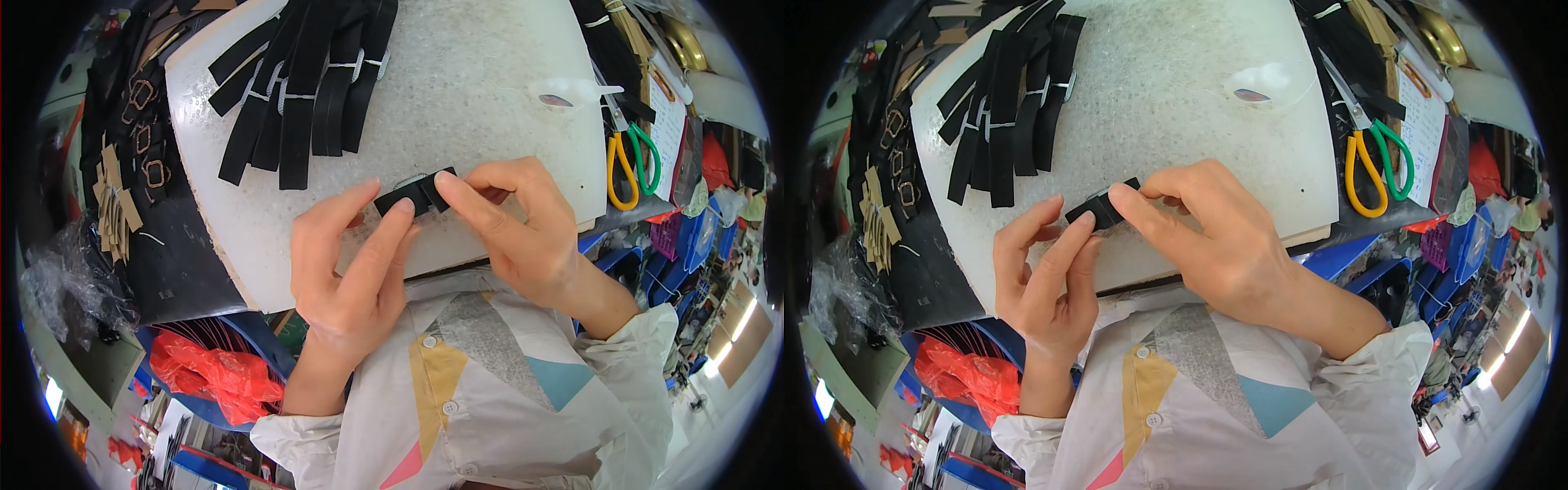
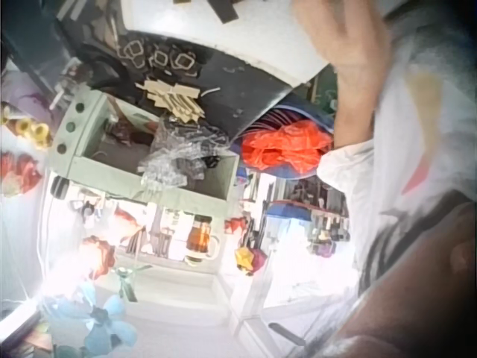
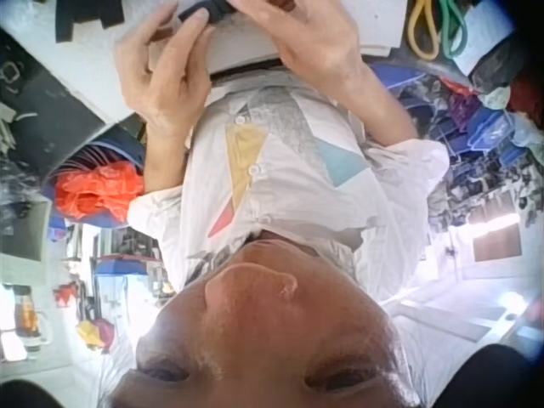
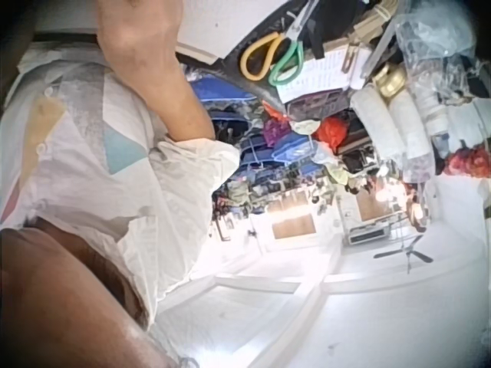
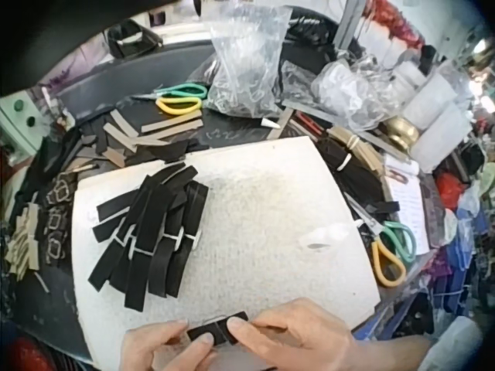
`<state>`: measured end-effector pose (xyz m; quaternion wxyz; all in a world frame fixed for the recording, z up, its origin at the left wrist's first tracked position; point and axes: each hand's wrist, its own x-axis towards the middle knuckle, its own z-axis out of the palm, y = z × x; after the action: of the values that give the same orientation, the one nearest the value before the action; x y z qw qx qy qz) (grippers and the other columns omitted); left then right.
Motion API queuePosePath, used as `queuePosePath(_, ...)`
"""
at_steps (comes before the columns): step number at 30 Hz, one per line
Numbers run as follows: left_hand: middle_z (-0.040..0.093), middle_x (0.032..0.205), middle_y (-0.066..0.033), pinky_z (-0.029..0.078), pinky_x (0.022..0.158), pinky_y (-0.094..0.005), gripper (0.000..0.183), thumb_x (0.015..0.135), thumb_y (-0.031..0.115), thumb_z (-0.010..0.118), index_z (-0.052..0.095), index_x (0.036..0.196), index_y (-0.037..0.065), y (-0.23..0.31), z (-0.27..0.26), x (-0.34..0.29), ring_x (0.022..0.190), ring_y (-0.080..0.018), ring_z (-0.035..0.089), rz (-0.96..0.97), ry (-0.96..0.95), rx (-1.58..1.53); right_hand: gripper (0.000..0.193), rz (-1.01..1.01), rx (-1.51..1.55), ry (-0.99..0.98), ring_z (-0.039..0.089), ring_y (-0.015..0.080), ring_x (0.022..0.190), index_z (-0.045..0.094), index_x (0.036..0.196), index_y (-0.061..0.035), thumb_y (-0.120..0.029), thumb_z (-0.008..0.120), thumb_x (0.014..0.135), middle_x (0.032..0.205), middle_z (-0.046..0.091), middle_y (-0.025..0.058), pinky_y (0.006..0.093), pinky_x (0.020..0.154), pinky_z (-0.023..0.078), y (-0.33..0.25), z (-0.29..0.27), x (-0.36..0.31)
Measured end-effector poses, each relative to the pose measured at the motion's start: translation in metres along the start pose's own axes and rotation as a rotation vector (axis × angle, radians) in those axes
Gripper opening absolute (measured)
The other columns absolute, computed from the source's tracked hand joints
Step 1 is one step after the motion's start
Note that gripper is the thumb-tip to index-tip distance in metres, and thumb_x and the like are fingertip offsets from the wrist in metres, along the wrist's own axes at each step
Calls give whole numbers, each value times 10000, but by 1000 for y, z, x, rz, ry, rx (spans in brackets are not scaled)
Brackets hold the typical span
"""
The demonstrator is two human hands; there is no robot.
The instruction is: The recorder is applying glue to black shoe straps and attaching decorative buckles.
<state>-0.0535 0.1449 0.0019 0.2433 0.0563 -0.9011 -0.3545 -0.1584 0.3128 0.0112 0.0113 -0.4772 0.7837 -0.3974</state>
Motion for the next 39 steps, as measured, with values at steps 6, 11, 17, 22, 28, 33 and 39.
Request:
queuePosePath(6,670,1002,-128,532,717,-330,449,563,-94,703,759,991,30,-7,-1,-3,854,-270,638,15,-51,-16,480,0,-75,-123,542,244,854,651,1189,35,43,652,709,1040,584,112,307,694,485,-1,-1,-3)
queuePosePath(11,674,993,-115,534,719,-327,445,552,-99,695,760,974,23,-6,-1,-1,853,-265,636,6,-57,-1,470,-28,-132,-145,524,233,860,632,1216,33,-1,636,747,1051,573,97,301,722,466,1,3,-6)
queuePosePath(17,676,993,-123,533,719,-306,341,658,-73,737,760,986,22,-4,-3,1,866,-253,633,8,-101,22,482,-44,-170,-158,519,229,873,626,1220,39,-41,633,744,1065,569,88,302,747,458,1,3,-7)
queuePosePath(22,675,999,-128,530,730,-307,301,708,-69,752,760,994,22,-3,-5,1,879,-252,631,-1,-120,39,505,-66,-188,-152,520,223,887,625,1218,43,-73,630,727,1077,568,83,304,751,453,2,5,-9)
queuePosePath(28,673,1005,-127,526,748,-323,338,695,-96,732,753,1012,19,-1,-4,0,887,-267,628,1,-115,55,492,-84,-237,-154,523,218,891,629,1212,39,-86,620,737,1093,566,78,305,747,446,2,7,-11)
queuePosePath(33,681,1053,-101,528,754,-338,331,662,-59,710,741,990,-21,-2,-2,-2,934,-277,623,121,-141,202,441,-109,-387,-116,557,228,954,664,1156,11,-120,641,735,1107,586,67,348,762,451,-2,10,-11)
queuePosePath(39,692,1143,-14,369,1020,-462,140,821,137,728,767,937,69,11,-2,-8,1120,-227,627,291,-201,694,342,-117,-529,-130,593,263,1097,712,1069,-25,-122,676,743,1164,629,77,390,846,456,-13,7,-2)
